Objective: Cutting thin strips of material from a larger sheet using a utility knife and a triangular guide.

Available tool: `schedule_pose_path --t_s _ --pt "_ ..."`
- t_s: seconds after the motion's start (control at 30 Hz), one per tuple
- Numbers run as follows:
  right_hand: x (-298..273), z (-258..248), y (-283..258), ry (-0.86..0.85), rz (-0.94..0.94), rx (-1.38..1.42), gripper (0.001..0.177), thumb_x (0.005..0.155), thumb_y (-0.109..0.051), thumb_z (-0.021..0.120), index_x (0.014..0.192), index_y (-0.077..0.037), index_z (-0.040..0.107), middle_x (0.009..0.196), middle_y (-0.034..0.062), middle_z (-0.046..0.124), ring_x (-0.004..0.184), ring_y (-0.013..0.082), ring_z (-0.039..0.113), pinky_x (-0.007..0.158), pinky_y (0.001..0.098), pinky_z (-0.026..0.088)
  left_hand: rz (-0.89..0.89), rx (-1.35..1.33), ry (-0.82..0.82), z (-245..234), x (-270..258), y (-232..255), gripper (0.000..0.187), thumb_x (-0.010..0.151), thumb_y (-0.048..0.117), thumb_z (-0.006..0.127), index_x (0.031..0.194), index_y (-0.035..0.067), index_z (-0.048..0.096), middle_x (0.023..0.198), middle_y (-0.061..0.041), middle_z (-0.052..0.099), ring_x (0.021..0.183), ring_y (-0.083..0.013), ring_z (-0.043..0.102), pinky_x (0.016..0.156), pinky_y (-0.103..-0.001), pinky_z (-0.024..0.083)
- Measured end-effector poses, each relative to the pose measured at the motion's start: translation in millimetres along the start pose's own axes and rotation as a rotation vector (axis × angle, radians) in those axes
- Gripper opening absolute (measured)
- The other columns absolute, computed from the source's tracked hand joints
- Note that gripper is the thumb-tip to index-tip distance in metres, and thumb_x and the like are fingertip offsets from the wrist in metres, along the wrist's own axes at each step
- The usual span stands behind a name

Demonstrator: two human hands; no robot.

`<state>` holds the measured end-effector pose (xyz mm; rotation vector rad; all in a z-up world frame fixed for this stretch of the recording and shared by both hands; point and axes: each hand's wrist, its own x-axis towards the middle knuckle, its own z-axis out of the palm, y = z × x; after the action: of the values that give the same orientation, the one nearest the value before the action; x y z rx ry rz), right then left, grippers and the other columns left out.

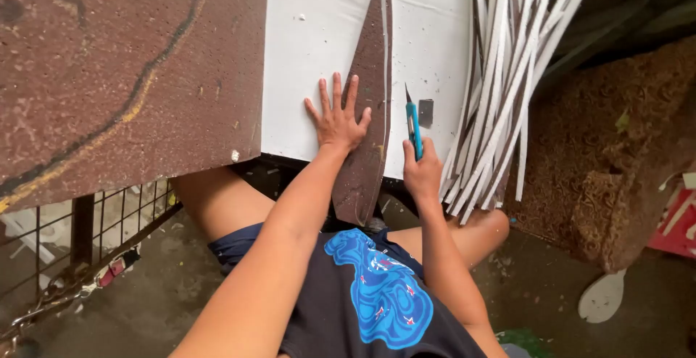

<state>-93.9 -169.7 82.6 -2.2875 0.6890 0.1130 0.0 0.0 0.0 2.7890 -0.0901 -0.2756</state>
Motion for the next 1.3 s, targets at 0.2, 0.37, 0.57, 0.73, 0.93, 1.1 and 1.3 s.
schedule_pose_path --t_s 0.2,0.37,0.57,0.73,0.93,1.1,1.3 --pt "-19.6 28.7 -11.2 -0.135 0.092 0.587 0.028 0.11 -0.028 0.048 0.121 -0.002 0.05 0.121 0.0253 0.07 0.11 0.0333 0.069 0.088 0.0459 0.06 -0.062 -0.207 0.128 -21.9 -11.5 -9.9 0.085 0.095 0.055 0.063 0.164 0.027 0.022 0.158 -0.012 0.031 0.14 -0.0383 0.04 0.109 -0.063 0.037" --pt "8.8 30.1 -47.1 -0.157 0.083 0.73 0.033 0.112 -0.031 0.04 0.126 -0.002 0.041 0.129 0.0306 0.062 0.126 0.0437 0.058 0.098 0.0594 0.053 -0.193 -0.336 0.015 -16.7 -15.2 -11.5 0.086 0.085 0.05 0.076 0.159 0.032 0.034 0.14 -0.009 0.037 0.125 -0.0368 0.047 0.097 -0.055 0.048" --pt "45.1 28.4 -44.7 -0.079 -0.083 0.554 0.032 0.109 -0.032 0.046 0.123 -0.003 0.052 0.115 0.0211 0.07 0.118 0.036 0.062 0.091 0.0492 0.056 -0.135 -0.421 0.063 -32.1 20.5 -20.3 0.076 0.088 0.033 0.079 0.155 0.03 0.045 0.157 -0.014 0.026 0.139 -0.0423 0.041 0.107 -0.053 0.047" --pt "29.6 22.8 -38.0 0.004 -0.094 0.177 0.04 0.105 -0.039 0.045 0.134 -0.014 0.058 0.074 -0.0013 0.074 0.082 0.0233 0.074 0.076 0.0446 0.057 -0.155 -0.293 -0.074 -56.1 -15.5 -20.9 0.086 0.086 0.042 0.081 0.159 0.034 0.036 0.153 -0.014 0.023 0.129 -0.0442 0.047 0.091 -0.06 0.058" --pt "5.0 29.0 -37.4 -0.045 -0.133 0.077 0.051 0.1 -0.029 0.047 0.15 -0.019 0.047 0.076 0.0051 0.076 0.082 0.0368 0.074 0.081 0.0507 0.054 -0.169 -0.266 -0.18 -45.2 -30.6 -17.5 0.075 0.092 0.038 0.076 0.157 0.033 0.039 0.139 -0.013 0.032 0.121 -0.0441 0.05 0.085 -0.063 0.059" --pt "9.5 36.0 -38.8 -0.066 -0.143 0.053 0.051 0.099 -0.03 0.048 0.149 -0.022 0.047 0.083 0.0047 0.078 0.087 0.0379 0.074 0.082 0.0517 0.053 -0.177 -0.269 -0.179 -39.2 -17.4 -20.8 0.077 0.09 0.041 0.078 0.156 0.032 0.04 0.135 -0.011 0.034 0.119 -0.0437 0.052 0.085 -0.063 0.059" --pt "17.6 40.7 -32.2 -0.071 -0.126 -0.054 0.049 0.098 -0.036 0.049 0.146 -0.028 0.051 0.081 0.0029 0.077 0.085 0.038 0.074 0.085 0.0509 0.055 -0.206 -0.256 -0.19 -47.9 -19.1 -13.9 0.079 0.088 0.041 0.08 0.156 0.03 0.041 0.134 -0.01 0.035 0.119 -0.0421 0.053 0.088 -0.061 0.058"
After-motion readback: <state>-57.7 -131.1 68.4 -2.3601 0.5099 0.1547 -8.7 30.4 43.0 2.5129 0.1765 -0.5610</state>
